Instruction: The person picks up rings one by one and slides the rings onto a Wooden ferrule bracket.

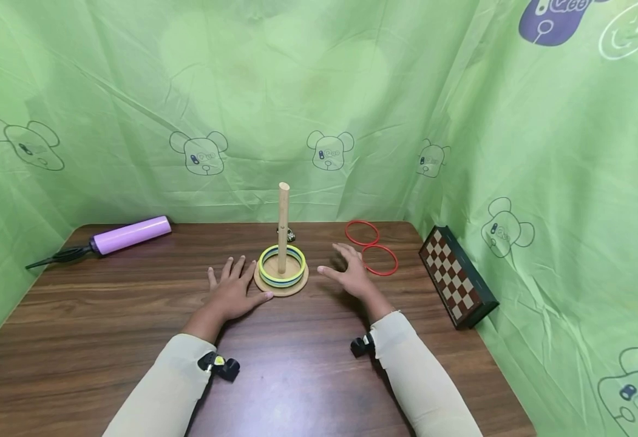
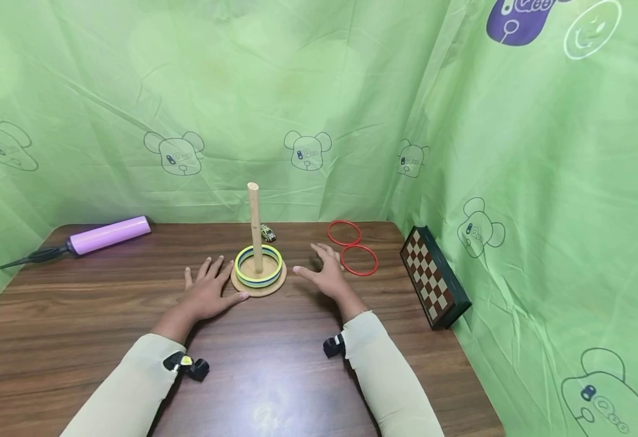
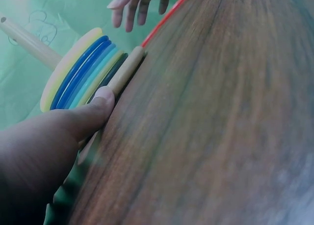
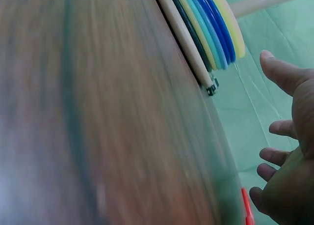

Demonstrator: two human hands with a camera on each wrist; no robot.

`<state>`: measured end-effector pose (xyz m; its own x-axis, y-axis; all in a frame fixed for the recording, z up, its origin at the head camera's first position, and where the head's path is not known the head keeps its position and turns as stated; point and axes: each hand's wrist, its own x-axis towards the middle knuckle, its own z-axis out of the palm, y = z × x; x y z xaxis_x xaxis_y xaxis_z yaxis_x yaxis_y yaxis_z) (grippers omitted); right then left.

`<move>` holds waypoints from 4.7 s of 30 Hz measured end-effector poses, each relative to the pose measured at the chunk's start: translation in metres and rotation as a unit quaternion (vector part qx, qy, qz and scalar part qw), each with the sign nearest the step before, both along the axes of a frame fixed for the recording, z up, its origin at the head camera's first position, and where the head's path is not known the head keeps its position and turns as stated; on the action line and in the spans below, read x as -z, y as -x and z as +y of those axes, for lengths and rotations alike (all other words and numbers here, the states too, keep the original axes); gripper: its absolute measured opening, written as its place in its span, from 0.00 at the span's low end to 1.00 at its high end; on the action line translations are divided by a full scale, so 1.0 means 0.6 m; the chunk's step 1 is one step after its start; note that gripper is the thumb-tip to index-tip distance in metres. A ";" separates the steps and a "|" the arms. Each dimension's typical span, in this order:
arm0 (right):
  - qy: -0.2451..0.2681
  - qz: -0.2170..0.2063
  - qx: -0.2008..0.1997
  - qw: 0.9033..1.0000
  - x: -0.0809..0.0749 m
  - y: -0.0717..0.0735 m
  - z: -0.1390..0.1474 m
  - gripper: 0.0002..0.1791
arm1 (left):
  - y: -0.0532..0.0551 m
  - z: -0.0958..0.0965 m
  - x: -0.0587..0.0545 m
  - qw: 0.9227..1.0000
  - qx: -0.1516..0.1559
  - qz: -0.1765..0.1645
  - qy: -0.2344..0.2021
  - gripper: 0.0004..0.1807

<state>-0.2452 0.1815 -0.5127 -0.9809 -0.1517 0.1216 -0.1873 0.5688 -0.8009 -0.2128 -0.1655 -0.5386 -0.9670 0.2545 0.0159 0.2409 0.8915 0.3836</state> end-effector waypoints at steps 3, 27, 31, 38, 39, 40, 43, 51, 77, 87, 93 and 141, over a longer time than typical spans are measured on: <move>-0.004 0.001 0.003 1.000 0.002 -0.003 0.013 0.51 | 0.000 -0.001 0.001 1.000 0.000 -0.002 0.007 0.60; -0.011 0.031 0.106 0.994 0.014 0.006 0.101 0.46 | 0.002 0.000 0.008 1.000 0.001 -0.009 0.012 0.61; 0.008 0.031 0.132 0.991 0.014 0.006 0.111 0.46 | 0.006 -0.001 0.008 1.000 0.003 -0.007 -0.005 0.61; -0.015 0.029 0.150 0.988 0.021 0.007 0.126 0.44 | 0.006 -0.001 0.006 1.000 0.004 -0.016 -0.015 0.61; -0.018 0.033 0.152 0.988 0.022 0.007 0.128 0.44 | 0.005 -0.001 0.005 1.000 0.004 -0.017 -0.016 0.61; -0.020 0.039 0.154 0.987 0.024 0.007 0.130 0.44 | 0.004 -0.002 0.004 1.000 0.003 -0.019 -0.016 0.61; -0.022 0.057 0.162 0.985 0.026 0.007 0.133 0.41 | 0.001 -0.002 0.002 1.000 0.001 -0.020 -0.016 0.61; -0.030 0.055 0.173 0.983 0.033 0.008 0.140 0.39 | 0.002 -0.003 0.006 1.000 0.002 -0.013 -0.017 0.61; -0.135 -0.050 0.205 0.968 0.035 0.011 0.140 0.44 | -0.004 0.000 0.001 1.000 0.000 0.005 -0.003 0.59; -0.120 -0.037 0.213 0.969 0.034 0.005 0.135 0.43 | -0.001 -0.001 0.005 1.000 -0.001 0.004 -0.005 0.59; -0.105 -0.019 0.199 0.974 0.037 0.004 0.136 0.43 | -0.002 -0.002 0.005 1.000 -0.002 0.002 -0.004 0.59; 0.042 0.206 0.065 0.975 -0.045 -0.031 0.004 0.43 | -0.003 0.006 0.003 1.000 0.002 0.008 -0.011 0.59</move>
